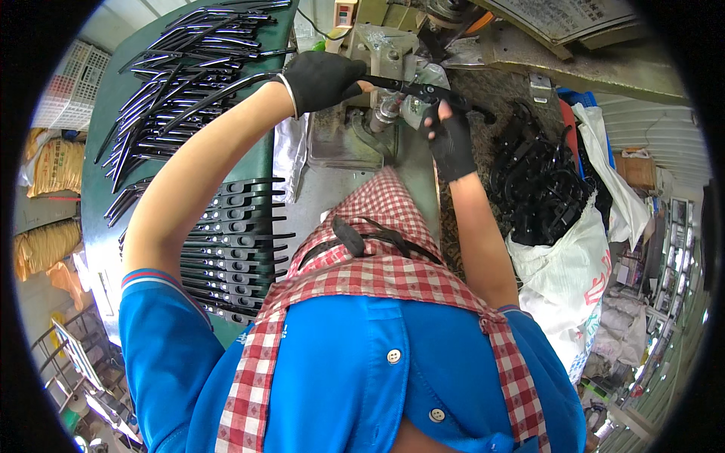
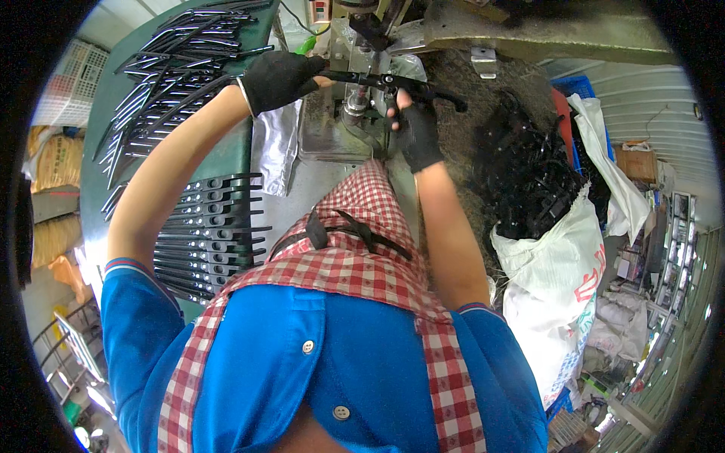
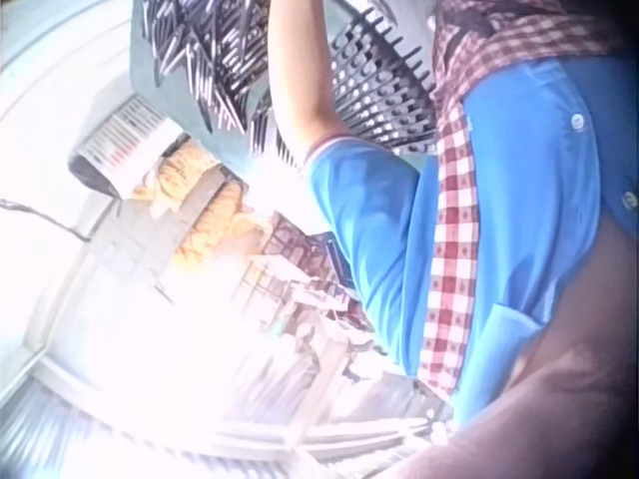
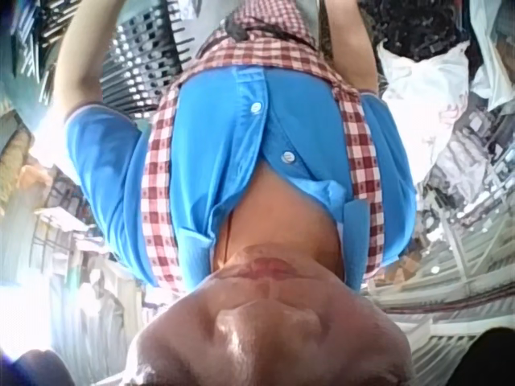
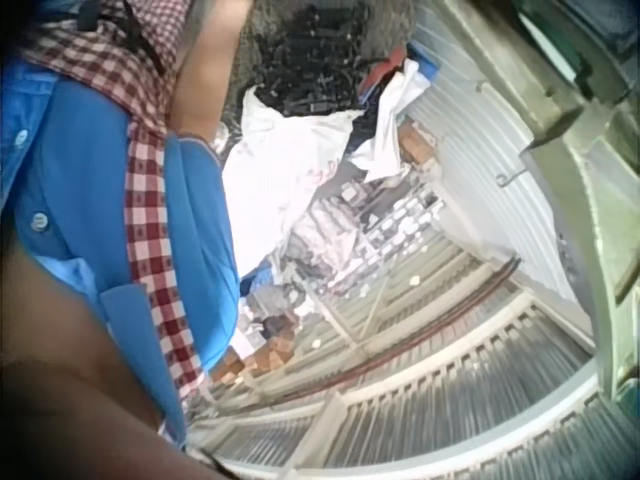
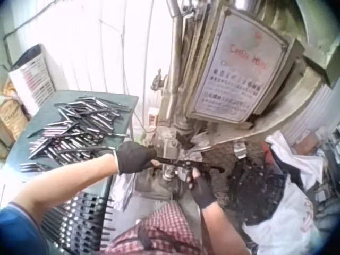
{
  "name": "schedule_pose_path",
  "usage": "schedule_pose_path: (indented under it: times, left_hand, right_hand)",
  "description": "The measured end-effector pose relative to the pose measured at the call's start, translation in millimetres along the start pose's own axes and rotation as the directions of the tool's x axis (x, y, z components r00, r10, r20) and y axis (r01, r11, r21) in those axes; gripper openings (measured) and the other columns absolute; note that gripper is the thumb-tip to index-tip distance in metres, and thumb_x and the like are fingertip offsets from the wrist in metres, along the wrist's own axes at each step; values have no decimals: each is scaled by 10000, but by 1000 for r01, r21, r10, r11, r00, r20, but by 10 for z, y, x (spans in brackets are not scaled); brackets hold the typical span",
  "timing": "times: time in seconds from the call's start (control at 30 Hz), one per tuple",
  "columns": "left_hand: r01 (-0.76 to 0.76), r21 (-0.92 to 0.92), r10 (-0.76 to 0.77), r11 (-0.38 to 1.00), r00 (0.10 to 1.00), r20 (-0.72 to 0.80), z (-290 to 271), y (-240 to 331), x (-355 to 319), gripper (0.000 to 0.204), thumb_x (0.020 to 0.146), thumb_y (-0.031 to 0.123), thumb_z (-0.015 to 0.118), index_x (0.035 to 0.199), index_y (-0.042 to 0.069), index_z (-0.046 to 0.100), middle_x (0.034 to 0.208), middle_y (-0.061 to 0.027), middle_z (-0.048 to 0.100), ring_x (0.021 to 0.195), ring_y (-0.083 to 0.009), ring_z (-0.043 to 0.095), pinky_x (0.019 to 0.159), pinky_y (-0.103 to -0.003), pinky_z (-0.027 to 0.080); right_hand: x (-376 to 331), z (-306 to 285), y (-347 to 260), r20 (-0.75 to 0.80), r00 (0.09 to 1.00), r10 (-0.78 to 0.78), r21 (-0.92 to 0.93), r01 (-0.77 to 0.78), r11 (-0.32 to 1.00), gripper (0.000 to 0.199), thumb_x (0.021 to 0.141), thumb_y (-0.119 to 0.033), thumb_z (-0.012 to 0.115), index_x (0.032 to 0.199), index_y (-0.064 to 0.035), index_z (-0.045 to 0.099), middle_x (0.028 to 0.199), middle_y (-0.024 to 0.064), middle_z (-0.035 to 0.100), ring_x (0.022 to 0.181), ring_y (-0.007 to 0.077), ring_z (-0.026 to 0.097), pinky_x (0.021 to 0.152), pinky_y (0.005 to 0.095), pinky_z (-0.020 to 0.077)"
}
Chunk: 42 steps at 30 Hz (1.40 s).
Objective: The person repeatedly picks up black metal rods from a tray and uses pliers to attach small black plastic components to each rod. After processing, the rods are placed into a large black bin. The person then moves the bin and returns to the workstation to continue the task.
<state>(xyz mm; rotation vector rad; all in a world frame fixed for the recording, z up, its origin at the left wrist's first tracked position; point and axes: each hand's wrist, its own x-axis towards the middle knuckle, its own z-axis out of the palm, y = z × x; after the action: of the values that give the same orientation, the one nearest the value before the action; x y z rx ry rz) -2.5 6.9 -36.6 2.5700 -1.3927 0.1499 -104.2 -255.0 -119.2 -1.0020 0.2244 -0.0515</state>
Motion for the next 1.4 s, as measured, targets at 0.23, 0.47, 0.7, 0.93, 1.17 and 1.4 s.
schedule_pose_path:
  times: [0.23, 0.47, 0.7, 0.93, 1.17, 1.4]
  left_hand:
    - [26, -42, -25, 999, 999, 21, -74, -14, -72, 352, 858, 403, 597, 1030, 96, 594, 763, -152, 620, 725, -356, 626, 621, -449, 490]
    - [119, -109, -111, 987, 991, 75, -187, -11, -191, 325, 849, 397, 610, 908, 78, 591, 723, -160, 596, 695, -364, 609, 598, -448, 470]
    - [75, -182, -80, 980, 997, -19, -189, 41, -131, 355, 848, 424, 614, 952, 85, 587, 746, -162, 610, 696, -368, 613, 599, -443, 474]
    - [36, -179, -52, 983, 995, -83, -283, 259, -18, 282, 867, 251, 582, 1130, 149, 590, 788, -142, 642, 726, -347, 637, 623, -433, 496]
    - [302, -194, -280, 933, 951, 131, -505, 149, -1271, 222, 842, 163, 581, 1056, 117, 619, 794, -147, 640, 719, -355, 627, 639, -447, 494]
    - [649, 10, -611, 760, 710, 350, -408, 136, -3520, 124, 767, 110, 584, 867, 81, 652, 798, -125, 633, 819, -340, 618, 709, -430, 485]
  right_hand:
    - [67, -369, 192, -133, 989, -60, -580, -29, 814, 204, 850, -250, 652, 925, -63, 621, 761, 64, 623, 700, 153, 604, 580, 294, 455]
    - [738, -335, 299, -21, 997, -80, -983, -35, -179, 295, 873, -319, 509, 1101, -164, 612, 1098, 139, 619, 1008, 340, 579, 856, 420, 454]
    - [903, -328, 359, 101, 994, 30, -951, 105, -292, 337, 861, -383, 482, 1104, -169, 574, 1157, 144, 582, 988, 327, 572, 901, 424, 426]
    - [910, -329, 383, 151, 988, -26, -899, 127, -419, 269, 761, -328, 578, 940, -174, 708, 1032, 183, 633, 922, 382, 612, 800, 469, 490]
    - [1050, -451, 409, 167, 983, -75, -953, 141, -269, 247, 782, -308, 619, 864, -75, 638, 894, 217, 635, 864, 394, 610, 726, 464, 473]
    - [1062, -732, 366, 205, 979, -11, -978, 204, -29, 237, 721, -185, 601, 885, -22, 654, 847, 225, 639, 817, 383, 614, 702, 407, 470]
